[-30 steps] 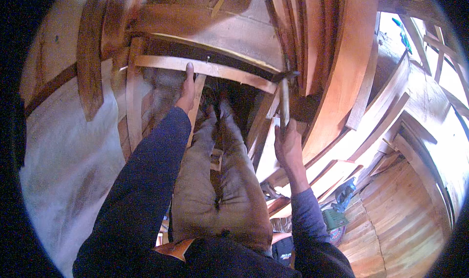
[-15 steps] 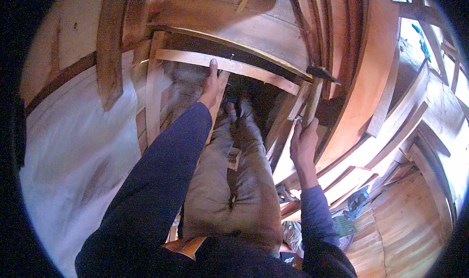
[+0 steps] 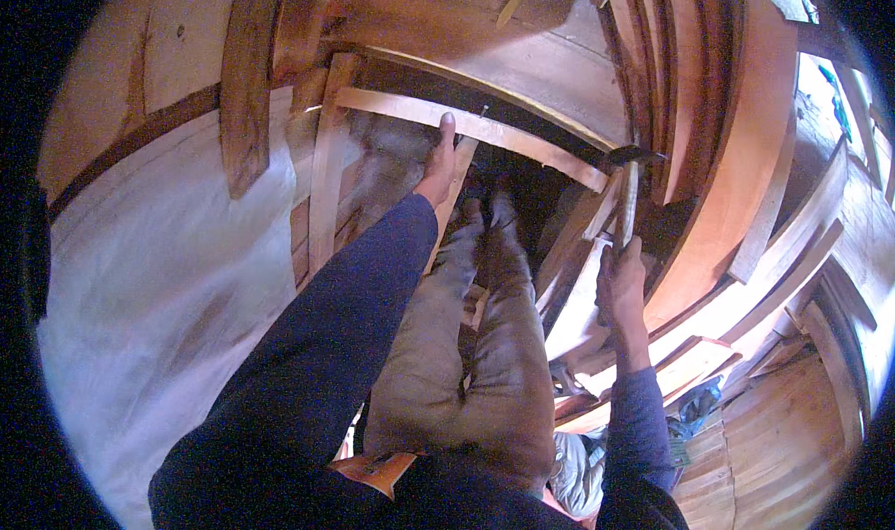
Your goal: The person assembles a wooden frame by positioning planks and securing them with nails. They use a hammer to drive nails into the wood, working on the frame's structure while standing on the floor.
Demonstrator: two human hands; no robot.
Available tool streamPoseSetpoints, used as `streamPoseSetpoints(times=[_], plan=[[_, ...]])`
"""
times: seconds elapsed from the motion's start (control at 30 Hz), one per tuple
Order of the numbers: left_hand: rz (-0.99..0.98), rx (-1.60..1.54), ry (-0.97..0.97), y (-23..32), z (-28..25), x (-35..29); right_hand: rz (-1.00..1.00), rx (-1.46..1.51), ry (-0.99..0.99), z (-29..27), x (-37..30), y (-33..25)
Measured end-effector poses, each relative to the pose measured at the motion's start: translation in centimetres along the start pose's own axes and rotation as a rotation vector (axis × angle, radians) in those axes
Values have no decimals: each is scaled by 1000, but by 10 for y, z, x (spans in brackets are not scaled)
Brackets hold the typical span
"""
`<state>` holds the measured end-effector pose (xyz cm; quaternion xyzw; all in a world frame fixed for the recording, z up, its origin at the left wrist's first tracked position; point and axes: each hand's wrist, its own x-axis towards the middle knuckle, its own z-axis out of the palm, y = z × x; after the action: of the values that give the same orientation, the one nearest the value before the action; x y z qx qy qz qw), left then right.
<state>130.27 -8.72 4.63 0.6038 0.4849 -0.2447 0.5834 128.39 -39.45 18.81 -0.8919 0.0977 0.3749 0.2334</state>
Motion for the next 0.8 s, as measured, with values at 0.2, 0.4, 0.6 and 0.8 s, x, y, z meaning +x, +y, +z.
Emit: streamPoseSetpoints(times=[0.2, 0.4, 0.6, 0.8], plan=[[5, -33, -75, -13, -5, 18, 28, 16, -10, -3, -1, 0], [81, -15, -109, -66, 7, 60, -118, 159, -79, 22, -23, -56], [332, 624, -17, -98, 14, 70, -840, -58, -234, 100, 83, -193], [130, 274, -74, -82, 9, 49, -952, -371, -233, 142, 138, -254]])
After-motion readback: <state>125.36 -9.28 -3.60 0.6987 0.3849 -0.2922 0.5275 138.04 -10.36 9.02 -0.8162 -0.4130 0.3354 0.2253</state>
